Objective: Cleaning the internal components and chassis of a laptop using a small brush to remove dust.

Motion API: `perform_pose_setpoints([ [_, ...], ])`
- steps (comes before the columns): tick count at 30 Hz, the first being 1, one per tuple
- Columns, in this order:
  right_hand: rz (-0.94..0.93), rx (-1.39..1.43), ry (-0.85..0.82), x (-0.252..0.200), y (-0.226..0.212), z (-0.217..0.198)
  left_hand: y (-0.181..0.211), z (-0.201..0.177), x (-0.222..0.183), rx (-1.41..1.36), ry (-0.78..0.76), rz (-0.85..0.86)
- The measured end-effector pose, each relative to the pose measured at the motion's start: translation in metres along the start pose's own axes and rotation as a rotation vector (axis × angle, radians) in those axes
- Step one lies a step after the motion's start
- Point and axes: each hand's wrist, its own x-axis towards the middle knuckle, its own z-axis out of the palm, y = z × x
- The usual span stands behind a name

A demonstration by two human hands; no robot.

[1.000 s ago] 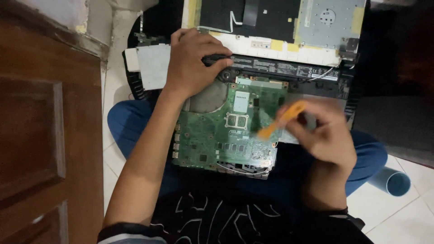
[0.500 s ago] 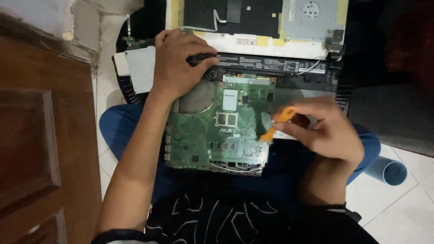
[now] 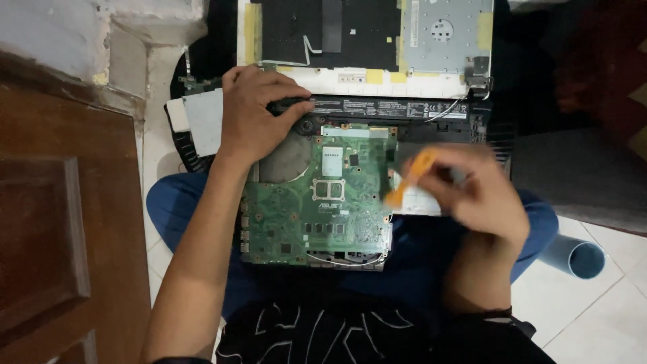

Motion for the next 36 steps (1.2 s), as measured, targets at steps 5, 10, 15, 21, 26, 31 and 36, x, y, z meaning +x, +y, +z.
perform_pose_setpoints([
  [5,0.163,-0.045,0.239,-0.001,-0.001,-0.001,0.0,-0.001,0.0,0.005,-0.008,-0.004],
  [10,0.17,-0.045,0.378,0.003,0.003,0.006,-0.001,-0.001,-0.001,-0.016,-0.007,-0.008],
  [15,0.123,0.034,0.289,0.008,0.001,0.004,0.001,-0.007,0.003,-0.106,-0.113,-0.164],
  [21,0.097,-0.056,0.672,0.01,0.029,0.007,0.012,-0.012,0.005,-0.138,-0.064,-0.142],
  [26,0.058,-0.035,0.741,0.012,0.037,0.014,0.016,-0.018,0.006,-0.168,-0.107,-0.146],
  [31,0.052,0.022,0.683,0.015,0.031,0.014,0.006,-0.011,0.004,-0.126,-0.078,-0.111],
  [36,-0.047,-0.069,0.789,0.019,0.037,0.016,0.004,-0.005,0.001,-0.126,-0.053,-0.107],
])
